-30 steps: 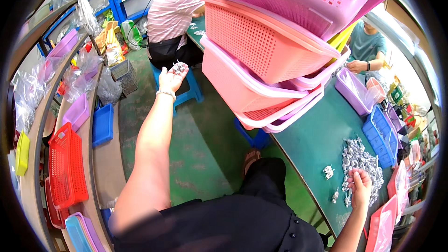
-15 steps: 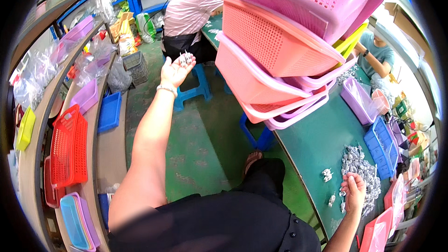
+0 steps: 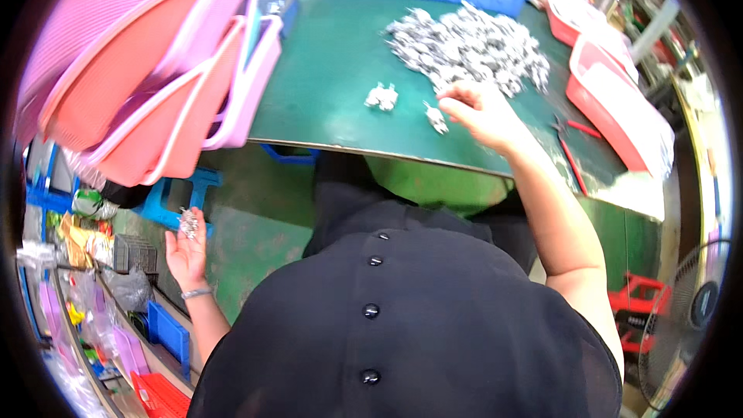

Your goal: The person picks up silver metallic components from a pile on a green table, rotates them by hand to check for defects, and uses red-handled pliers to trim a small section from one component.

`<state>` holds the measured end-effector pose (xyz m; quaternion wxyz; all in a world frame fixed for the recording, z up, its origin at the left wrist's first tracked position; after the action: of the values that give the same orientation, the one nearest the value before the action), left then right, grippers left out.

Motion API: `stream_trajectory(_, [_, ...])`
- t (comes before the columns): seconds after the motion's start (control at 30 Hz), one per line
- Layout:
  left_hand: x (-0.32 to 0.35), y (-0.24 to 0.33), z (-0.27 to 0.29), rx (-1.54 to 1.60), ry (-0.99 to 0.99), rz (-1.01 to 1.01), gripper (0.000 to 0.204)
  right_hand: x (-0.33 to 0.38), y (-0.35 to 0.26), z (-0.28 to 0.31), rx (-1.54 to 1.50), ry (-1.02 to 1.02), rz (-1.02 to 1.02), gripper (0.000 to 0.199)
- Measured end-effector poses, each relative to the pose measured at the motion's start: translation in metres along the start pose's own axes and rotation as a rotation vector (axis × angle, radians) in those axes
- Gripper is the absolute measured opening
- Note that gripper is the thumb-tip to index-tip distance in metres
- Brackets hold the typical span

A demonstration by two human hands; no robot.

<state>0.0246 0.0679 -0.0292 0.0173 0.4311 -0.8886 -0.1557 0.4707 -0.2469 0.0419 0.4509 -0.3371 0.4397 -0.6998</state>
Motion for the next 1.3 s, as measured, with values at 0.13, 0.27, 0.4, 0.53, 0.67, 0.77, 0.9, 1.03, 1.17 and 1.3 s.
stream_trajectory(0.13, [0.007,-0.097,-0.032,0.099,0.001,0.252,0.055,0.021,0.02,-0.02,0.079,0.101,0.042,0.015])
stream_trajectory(0.27, [-0.005,-0.136,-0.077,0.006,-0.144,0.389,0.054,0.026,0.005,-0.02,0.483,0.314,0.223,0.008])
stream_trajectory(0.4, [-0.016,-0.153,-0.112,0.014,-0.244,0.406,0.055,-0.007,-0.019,-0.03,0.722,0.314,0.383,0.014])
stream_trajectory(0.53, [-0.028,-0.187,-0.126,0.016,-0.261,0.493,0.055,-0.041,-0.028,-0.052,0.839,0.214,0.449,0.027])
stream_trajectory(0.67, [-0.039,-0.212,-0.127,-0.005,-0.307,0.556,0.057,-0.061,-0.022,-0.061,0.965,0.147,0.326,0.038])
stream_trajectory(0.77, [-0.046,-0.222,-0.124,-0.003,-0.306,0.599,0.057,-0.067,-0.015,-0.06,0.895,0.117,0.35,0.029])
stream_trajectory(0.9, [-0.059,-0.232,-0.12,-0.002,-0.302,0.652,0.057,-0.069,-0.014,-0.055,0.786,0.096,0.345,0.023])
stream_trajectory(1.03, [-0.065,-0.23,-0.114,0.021,-0.304,0.65,0.057,-0.069,-0.013,-0.054,0.768,0.089,0.359,0.027])
stream_trajectory(1.17, [-0.064,-0.212,-0.099,0.004,-0.234,0.583,0.057,-0.068,-0.014,-0.052,0.725,0.056,0.338,0.03])
stream_trajectory(1.3, [-0.059,-0.187,-0.08,-0.022,-0.16,0.502,0.058,-0.07,-0.015,-0.054,0.734,0.043,0.344,0.032])
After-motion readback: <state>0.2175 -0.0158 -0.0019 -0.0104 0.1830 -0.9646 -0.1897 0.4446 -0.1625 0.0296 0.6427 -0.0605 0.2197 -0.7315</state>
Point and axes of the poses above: each hand's wrist, its own x-axis away from the middle knuckle, its own z-axis out of the back of the hand, y = z × x, the point moved 6 cm from there along -x, towards the middle knuckle, and after that the axes turned 15 degrees about -y, right-handed, at the moved point
